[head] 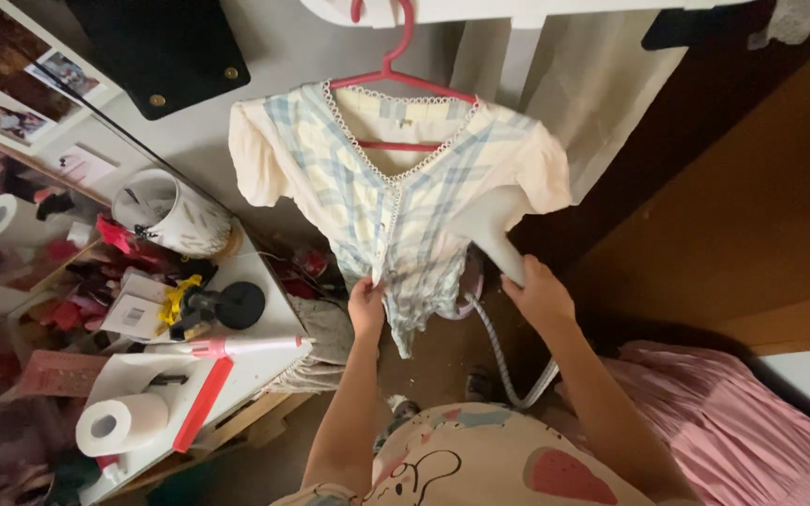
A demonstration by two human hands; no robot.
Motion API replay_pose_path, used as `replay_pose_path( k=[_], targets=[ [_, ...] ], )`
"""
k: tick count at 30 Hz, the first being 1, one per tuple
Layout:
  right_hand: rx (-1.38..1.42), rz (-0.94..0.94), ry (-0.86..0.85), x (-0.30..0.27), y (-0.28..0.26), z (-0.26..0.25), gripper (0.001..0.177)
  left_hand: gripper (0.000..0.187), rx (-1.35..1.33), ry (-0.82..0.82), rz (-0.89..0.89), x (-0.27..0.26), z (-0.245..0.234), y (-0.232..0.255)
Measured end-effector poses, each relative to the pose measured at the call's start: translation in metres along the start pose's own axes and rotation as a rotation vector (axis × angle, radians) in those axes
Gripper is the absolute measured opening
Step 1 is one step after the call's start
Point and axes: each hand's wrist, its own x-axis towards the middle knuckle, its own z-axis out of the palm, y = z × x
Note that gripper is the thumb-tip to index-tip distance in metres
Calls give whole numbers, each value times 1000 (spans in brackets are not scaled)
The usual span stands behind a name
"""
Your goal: The person uses a handheld garment steamer to remove wrinkles from a plaid dress hanging on a hanger, moving the steamer across the fabric while holding the dress taut by hand.
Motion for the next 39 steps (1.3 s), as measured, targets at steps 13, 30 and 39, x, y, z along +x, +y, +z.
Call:
replay_pose_path(
  k=[13,30,39],
  targets=[
    [-114,-139,-185,13,-16,29,46,16,-41,28,43,-3,-8,-4],
    [59,-185,-206,4,-25,34,46,23,327,195,297,25,27,26],
    [-88,-277,-349,42,-52,30,44,18,-39,-63,-16,29,3,10]
  ],
)
